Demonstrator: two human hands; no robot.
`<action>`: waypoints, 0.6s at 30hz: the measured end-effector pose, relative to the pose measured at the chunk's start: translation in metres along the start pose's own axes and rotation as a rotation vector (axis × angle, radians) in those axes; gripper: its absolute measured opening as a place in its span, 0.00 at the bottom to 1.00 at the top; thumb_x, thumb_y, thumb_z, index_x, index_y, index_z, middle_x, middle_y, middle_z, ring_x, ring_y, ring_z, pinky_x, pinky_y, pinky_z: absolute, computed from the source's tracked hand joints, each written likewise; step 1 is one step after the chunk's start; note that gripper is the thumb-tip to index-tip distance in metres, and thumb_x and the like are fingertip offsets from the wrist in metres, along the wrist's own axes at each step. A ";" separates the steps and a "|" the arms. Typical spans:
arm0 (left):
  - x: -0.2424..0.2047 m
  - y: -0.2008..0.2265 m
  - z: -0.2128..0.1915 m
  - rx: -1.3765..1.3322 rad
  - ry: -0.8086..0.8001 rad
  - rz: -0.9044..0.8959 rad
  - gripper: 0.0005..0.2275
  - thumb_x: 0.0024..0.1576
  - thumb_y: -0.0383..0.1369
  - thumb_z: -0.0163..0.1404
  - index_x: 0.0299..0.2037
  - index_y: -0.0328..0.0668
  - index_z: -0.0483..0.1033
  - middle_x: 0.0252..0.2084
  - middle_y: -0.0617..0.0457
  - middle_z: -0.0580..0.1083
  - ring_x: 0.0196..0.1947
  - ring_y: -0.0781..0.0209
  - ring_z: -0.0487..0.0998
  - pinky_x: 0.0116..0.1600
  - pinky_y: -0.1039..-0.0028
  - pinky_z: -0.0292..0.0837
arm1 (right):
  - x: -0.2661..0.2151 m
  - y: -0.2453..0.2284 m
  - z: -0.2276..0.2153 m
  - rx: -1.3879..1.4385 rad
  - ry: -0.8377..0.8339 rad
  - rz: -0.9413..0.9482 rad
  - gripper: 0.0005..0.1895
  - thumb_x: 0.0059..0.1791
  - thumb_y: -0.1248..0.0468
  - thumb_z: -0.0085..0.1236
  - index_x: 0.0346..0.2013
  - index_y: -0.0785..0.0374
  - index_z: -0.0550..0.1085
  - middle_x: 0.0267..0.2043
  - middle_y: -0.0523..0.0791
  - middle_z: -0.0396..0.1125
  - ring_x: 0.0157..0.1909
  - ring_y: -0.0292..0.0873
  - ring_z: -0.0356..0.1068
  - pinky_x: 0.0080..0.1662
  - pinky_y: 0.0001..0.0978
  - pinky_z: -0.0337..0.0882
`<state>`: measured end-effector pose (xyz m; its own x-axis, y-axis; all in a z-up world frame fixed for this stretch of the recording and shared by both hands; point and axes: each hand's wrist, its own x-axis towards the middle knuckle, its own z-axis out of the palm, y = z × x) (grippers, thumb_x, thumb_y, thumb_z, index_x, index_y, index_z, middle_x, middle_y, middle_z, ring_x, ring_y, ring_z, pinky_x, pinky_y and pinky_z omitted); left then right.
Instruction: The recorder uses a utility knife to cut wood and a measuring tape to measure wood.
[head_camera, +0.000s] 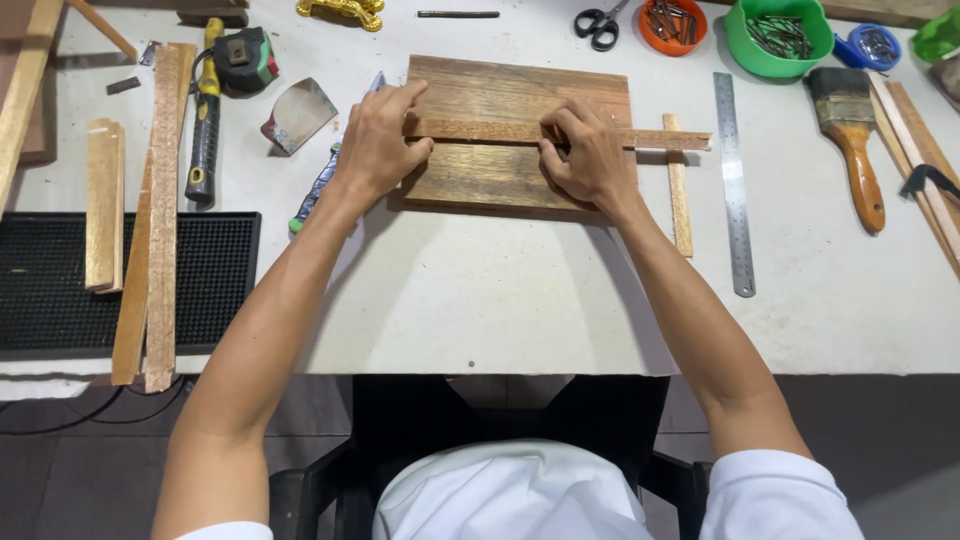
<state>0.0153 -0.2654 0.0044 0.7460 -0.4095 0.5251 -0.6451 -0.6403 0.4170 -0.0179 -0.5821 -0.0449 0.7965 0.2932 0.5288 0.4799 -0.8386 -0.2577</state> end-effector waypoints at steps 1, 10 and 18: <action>-0.001 -0.014 0.012 0.007 0.001 -0.008 0.27 0.43 0.25 0.66 0.55 0.30 0.76 0.40 0.39 0.79 0.41 0.45 0.78 0.50 0.55 0.72 | 0.001 -0.001 0.000 0.009 -0.003 -0.006 0.09 0.49 0.64 0.60 0.41 0.64 0.77 0.43 0.47 0.68 0.49 0.49 0.68 0.54 0.44 0.69; -0.014 -0.036 0.037 0.000 -0.070 -0.104 0.09 0.57 0.33 0.63 0.45 0.44 0.83 0.43 0.52 0.81 0.46 0.56 0.79 0.56 0.64 0.75 | 0.001 -0.004 -0.002 0.020 -0.076 0.136 0.11 0.49 0.62 0.58 0.42 0.65 0.77 0.44 0.48 0.68 0.47 0.48 0.68 0.52 0.41 0.70; -0.030 -0.029 -0.016 0.176 0.031 0.011 0.12 0.57 0.33 0.63 0.48 0.40 0.83 0.46 0.47 0.78 0.49 0.51 0.75 0.57 0.59 0.67 | 0.020 0.000 0.015 -0.080 -0.098 -0.183 0.25 0.51 0.49 0.61 0.57 0.61 0.75 0.48 0.48 0.68 0.52 0.48 0.66 0.58 0.46 0.67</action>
<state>0.0087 -0.2244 -0.0116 0.7317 -0.3989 0.5526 -0.6124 -0.7408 0.2761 0.0035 -0.5695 -0.0461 0.7329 0.4838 0.4783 0.5919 -0.8001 -0.0975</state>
